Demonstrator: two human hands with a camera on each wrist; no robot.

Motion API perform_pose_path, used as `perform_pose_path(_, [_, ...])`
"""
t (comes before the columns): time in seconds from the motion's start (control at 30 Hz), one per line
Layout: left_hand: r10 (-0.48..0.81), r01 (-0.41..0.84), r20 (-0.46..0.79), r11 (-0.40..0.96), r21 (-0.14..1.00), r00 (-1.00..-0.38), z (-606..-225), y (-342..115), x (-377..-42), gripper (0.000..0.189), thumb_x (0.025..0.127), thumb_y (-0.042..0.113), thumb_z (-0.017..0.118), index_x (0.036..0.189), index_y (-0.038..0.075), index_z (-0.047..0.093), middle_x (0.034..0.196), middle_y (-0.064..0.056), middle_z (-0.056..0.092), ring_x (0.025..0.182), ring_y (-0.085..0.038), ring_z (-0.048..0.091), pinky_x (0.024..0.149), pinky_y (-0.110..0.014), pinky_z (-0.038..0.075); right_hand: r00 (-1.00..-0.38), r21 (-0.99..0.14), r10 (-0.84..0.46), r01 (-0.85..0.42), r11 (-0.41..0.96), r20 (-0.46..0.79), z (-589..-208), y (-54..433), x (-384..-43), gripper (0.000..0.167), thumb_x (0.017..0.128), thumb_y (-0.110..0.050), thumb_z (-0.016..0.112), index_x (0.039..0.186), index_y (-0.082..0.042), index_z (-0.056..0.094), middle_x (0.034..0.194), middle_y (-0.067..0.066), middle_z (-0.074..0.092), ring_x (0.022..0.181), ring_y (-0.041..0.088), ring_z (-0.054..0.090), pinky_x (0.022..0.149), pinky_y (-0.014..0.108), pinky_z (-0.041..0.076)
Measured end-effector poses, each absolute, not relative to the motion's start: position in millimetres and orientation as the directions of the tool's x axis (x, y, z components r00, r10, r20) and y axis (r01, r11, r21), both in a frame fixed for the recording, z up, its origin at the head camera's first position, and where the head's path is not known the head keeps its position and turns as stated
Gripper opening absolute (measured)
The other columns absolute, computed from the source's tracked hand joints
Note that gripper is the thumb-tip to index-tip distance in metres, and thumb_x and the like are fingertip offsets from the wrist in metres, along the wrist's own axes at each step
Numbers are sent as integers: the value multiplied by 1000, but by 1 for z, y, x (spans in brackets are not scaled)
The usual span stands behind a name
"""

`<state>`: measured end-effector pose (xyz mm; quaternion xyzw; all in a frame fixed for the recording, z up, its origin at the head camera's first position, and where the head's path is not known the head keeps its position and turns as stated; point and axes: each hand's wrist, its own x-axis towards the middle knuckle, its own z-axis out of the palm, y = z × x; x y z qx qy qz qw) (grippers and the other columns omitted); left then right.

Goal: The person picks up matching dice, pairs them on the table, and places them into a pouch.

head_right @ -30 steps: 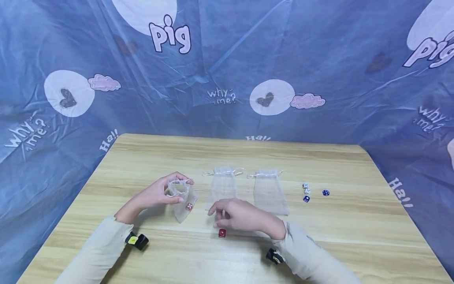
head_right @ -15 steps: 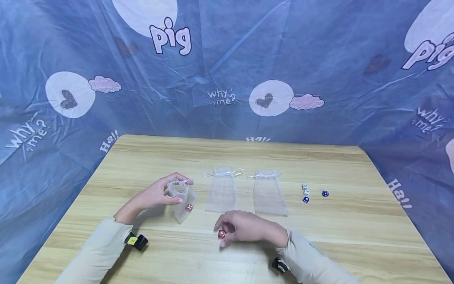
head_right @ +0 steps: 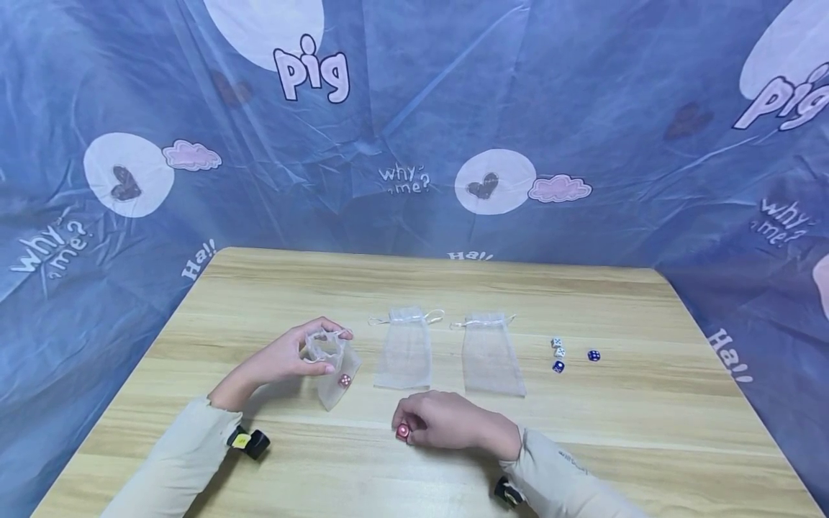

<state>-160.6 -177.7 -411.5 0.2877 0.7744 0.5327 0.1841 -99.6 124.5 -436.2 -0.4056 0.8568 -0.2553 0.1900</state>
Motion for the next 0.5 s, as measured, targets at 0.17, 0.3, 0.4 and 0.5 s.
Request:
perform_pose_path(0.17, [638, 247, 21, 267, 932, -770, -410, -179, -160, 49, 82, 13, 75, 126, 9, 54, 109, -11, 64, 94, -16, 62, 87, -35, 51, -603, -617, -791, -585, 526, -103, -432, 126, -102, 16, 87, -15, 68, 100, -24, 65, 79, -19, 55, 70, -8, 47, 66, 13, 45])
perform_pose_path(0.3, [627, 249, 22, 277, 928, -779, -410, -180, -160, 49, 81, 14, 75, 126, 10, 55, 112, -10, 64, 95, -16, 61, 88, -34, 50, -624, -616, -778, -587, 525, -67, -416, 127, -109, 16, 86, -15, 69, 101, -21, 65, 81, -17, 58, 70, -6, 49, 65, 15, 47])
perform_pose_path(0.4, [623, 254, 22, 286, 924, -782, -410, -181, -161, 50, 81, 14, 76, 126, 10, 55, 112, -10, 64, 96, -16, 61, 88, -34, 50, -647, -597, -762, -599, 533, -31, -400, 128, -117, 18, 86, -14, 69, 102, -19, 64, 83, -15, 60, 73, -4, 52, 67, 16, 48])
perform_pose_path(0.5, [624, 257, 20, 291, 922, -781, -411, -181, -161, 50, 81, 15, 76, 126, 11, 55, 110, -10, 64, 94, -16, 61, 87, -34, 50, -664, -592, -748, -600, 538, -6, -383, 128, -123, 18, 87, -15, 68, 104, -18, 63, 86, -12, 63, 75, 0, 55, 67, 18, 50])
